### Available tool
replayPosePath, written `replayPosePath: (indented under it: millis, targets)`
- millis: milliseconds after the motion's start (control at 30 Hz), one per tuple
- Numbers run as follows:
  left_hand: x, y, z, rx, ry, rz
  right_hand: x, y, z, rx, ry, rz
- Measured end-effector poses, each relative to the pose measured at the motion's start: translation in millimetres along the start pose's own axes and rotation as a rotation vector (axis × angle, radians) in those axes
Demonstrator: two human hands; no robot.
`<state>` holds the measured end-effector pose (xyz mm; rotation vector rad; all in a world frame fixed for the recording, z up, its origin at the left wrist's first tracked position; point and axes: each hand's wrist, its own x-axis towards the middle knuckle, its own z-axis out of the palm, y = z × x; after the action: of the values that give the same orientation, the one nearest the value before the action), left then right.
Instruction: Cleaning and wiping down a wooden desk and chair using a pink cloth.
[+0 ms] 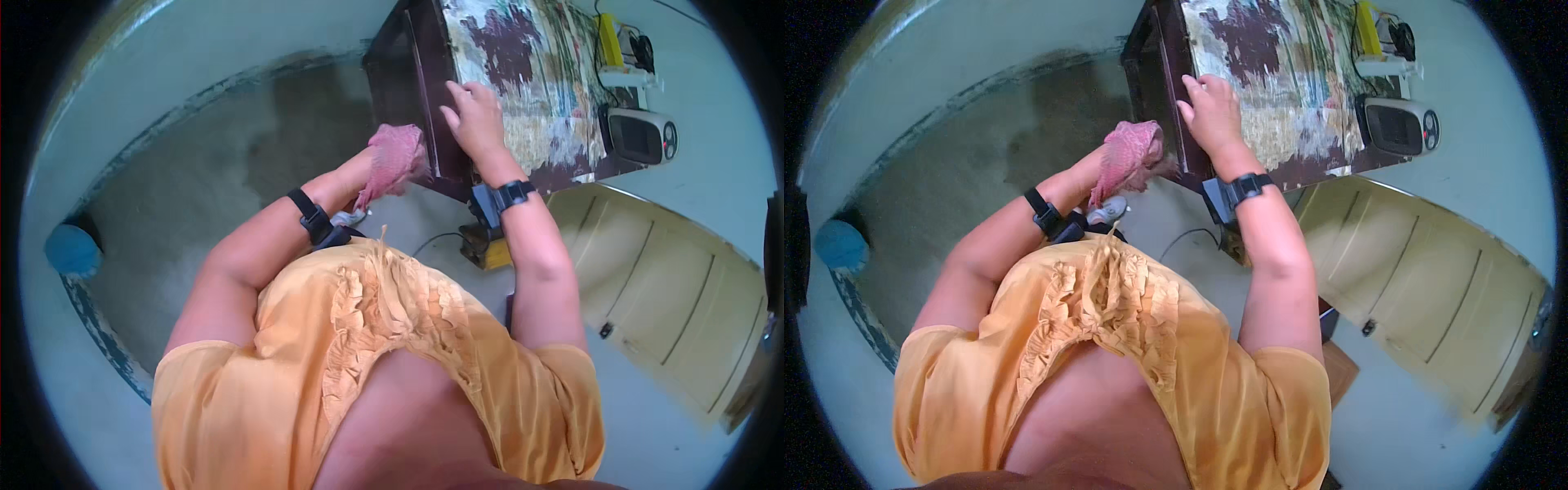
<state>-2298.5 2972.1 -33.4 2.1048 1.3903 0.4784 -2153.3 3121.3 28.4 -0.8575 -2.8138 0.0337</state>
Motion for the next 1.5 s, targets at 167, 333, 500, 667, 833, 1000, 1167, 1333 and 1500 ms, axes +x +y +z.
replayPosePath:
  millis: [167,333,500,667,833,1000,1167,1333,1500]
  targets:
    - [-9.2,5.5,12.5,-1.056,0.319,-0.609,-46.5,-55.0,12.9,0.595,-0.275,0.147]
    - [-7.2,-1.0,-6.2,-1.157,-0.02,-0.317,-34.2,-73.6,-1.4,1.464,-0.214,0.629]
    - [-13.6,-12.5,-36.5,-0.744,0.426,0.159,-47.3,-16.2,-38.9,0.871,-0.249,0.71]
    - [22.6,-50.6,-31.4,-0.904,0.499,-0.322,-42.8,54.4,-61.5,0.205,-0.041,0.563]
    - [104.1,-65.0,23.7,-1.168,0.587,-0.476,-56.7,45.2,29.4,0.037,0.094,0.332]
    - [117.9,-50.7,27.1,-1.323,0.47,-0.536,-60.7,48.7,38.6,0.042,0.105,0.327]
    - [120.5,-40.6,15.8,-1.346,0.49,-0.649,-63.7,47.8,38.1,0.041,0.109,0.317]
    - [128.8,-39.4,10.0,-1.44,0.619,-0.695,-59.1,44.3,35.3,0.055,0.106,0.316]
    - [131.1,-50.7,13.7,-1.652,0.513,-0.625,-58.6,47.0,33.9,0.035,0.125,0.3]
